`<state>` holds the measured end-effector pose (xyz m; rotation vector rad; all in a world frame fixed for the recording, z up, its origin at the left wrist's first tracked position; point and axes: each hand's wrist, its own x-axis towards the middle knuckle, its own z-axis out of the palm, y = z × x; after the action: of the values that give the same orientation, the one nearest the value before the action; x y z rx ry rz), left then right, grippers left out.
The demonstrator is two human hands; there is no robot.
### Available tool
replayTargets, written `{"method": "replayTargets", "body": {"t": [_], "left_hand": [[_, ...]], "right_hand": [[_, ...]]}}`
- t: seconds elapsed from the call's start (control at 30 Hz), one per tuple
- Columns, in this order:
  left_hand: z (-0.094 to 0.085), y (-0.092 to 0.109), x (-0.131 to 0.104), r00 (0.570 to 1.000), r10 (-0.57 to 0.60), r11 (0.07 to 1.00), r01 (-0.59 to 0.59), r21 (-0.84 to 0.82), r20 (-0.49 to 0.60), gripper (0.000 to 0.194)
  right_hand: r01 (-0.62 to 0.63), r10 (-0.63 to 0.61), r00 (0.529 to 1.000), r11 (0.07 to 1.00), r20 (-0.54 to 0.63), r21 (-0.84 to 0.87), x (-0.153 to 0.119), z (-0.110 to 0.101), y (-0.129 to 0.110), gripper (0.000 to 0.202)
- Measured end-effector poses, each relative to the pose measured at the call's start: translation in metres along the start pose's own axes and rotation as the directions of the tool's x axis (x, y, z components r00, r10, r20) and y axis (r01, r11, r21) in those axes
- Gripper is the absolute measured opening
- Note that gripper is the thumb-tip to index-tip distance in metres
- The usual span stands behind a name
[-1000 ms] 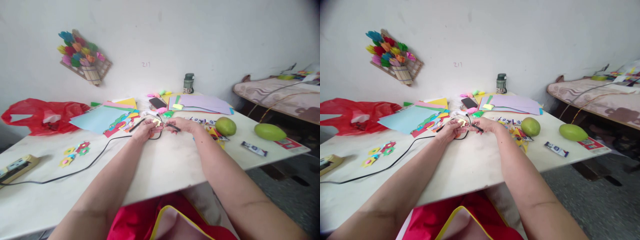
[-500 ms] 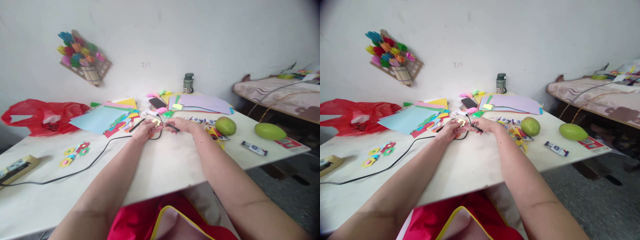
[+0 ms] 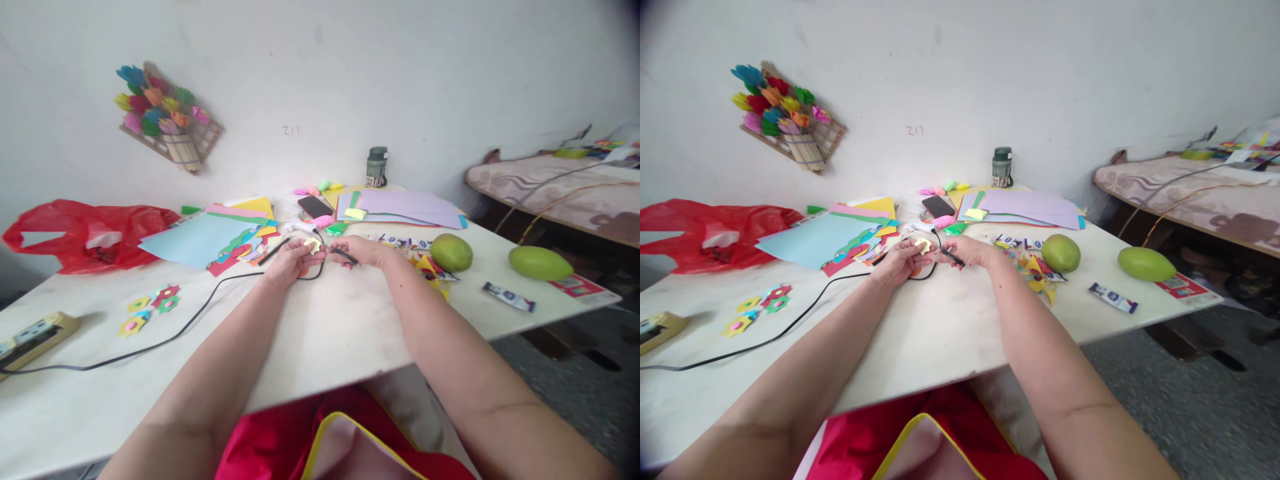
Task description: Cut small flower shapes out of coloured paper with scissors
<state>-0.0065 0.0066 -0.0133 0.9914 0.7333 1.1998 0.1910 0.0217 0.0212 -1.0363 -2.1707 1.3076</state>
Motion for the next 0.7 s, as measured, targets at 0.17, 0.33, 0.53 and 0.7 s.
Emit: {"method": "replayTargets", "body": {"t": [0.17,0.33,0.53,0.7], "left_hand": [[-0.0005,-0.0001,0.0005,1.0,0.0,1.0,0.0,-0.002,0.006,0.011],[-0.0013,-0.0011,0.0013,1.0,-0.002,1.0,0.002,-0.009,-0.005,0.011],[-0.0011,-0.0013,0.0013,1.0,-0.007,1.0,0.008,0.003,-0.023,0.01],[-0.0004,-0.0006,0.0006,1.0,-0.01,1.0,0.01,-0.006,-0.003,0.01]], "right_hand": [[0.003,-0.003,1.0,1.0,0.0,-0.002,0.0002,-0.0001,0.0011,0.021],[0.005,-0.005,1.0,1.0,0.008,0.03,0.0014,0.0005,0.0024,0.022],[-0.014,0.014,1.0,0.997,0.007,0.08,0.0049,0.0002,0.0059,0.023],[0.005,-0.006,1.0,0.995,0.013,0.095,0.004,-0.0007,0.0059,0.017]]}}
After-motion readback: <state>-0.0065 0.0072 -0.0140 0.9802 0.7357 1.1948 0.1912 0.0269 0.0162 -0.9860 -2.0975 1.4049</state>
